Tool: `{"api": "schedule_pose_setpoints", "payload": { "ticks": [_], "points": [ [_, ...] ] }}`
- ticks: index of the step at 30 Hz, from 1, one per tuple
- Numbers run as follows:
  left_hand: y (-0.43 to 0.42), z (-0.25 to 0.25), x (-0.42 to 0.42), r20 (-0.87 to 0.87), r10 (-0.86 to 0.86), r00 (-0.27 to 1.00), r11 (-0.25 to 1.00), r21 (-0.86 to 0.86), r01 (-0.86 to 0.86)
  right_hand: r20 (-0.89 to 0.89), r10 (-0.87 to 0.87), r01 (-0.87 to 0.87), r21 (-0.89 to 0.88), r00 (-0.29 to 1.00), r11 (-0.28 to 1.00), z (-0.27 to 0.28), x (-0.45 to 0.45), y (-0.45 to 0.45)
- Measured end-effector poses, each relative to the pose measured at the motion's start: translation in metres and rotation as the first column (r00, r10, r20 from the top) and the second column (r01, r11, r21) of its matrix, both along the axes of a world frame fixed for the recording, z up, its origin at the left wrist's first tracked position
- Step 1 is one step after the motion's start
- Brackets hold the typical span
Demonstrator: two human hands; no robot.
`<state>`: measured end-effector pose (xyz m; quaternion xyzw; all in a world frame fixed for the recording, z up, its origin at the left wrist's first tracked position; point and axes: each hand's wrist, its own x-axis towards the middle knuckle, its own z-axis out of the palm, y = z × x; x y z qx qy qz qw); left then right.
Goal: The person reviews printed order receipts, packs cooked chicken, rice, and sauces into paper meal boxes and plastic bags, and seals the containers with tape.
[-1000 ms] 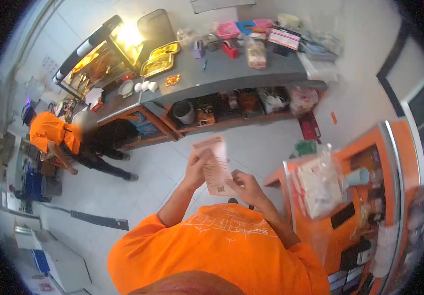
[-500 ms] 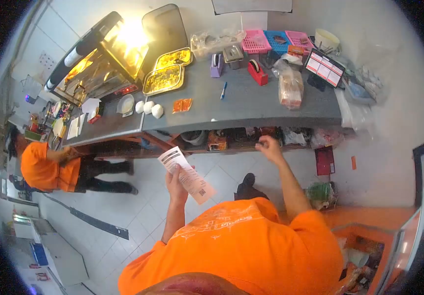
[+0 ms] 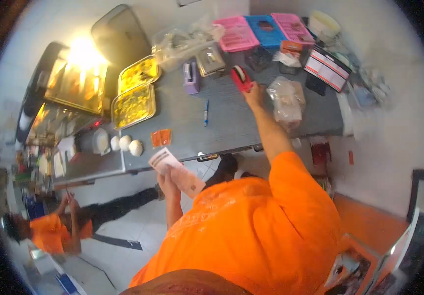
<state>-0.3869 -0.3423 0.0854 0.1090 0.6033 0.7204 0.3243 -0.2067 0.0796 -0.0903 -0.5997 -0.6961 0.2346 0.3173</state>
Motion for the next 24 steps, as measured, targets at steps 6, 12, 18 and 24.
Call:
{"api": "schedule_pose_setpoints", "payload": {
  "ticks": [6, 12, 18, 24],
  "points": [
    [0.129, -0.017, -0.057, -0.200, -0.351, 0.915, 0.936, -0.059, 0.346, -0.463, -0.252, -0.045, -0.540, 0.850, 0.840, 0.014, -0.031, 0.013],
    [0.224, -0.019, -0.056, -0.103, -0.524, 0.846, 0.852, -0.069, 0.519, -0.802, -0.324, -0.197, -0.470, 0.501, 0.861, -0.013, -0.012, -0.030],
    [0.275, -0.053, -0.031, 0.025, -0.703, 0.711, 0.707, -0.083, 0.702, 0.060, -0.319, 0.321, -0.026, 0.946, 0.947, -0.059, 0.009, -0.039],
    [0.292, -0.100, -0.021, -0.073, -0.778, 0.624, 0.628, -0.127, 0.768, -0.853, -0.479, -0.401, -0.521, 0.209, 0.753, 0.124, -0.013, -0.079]
  ]
}}
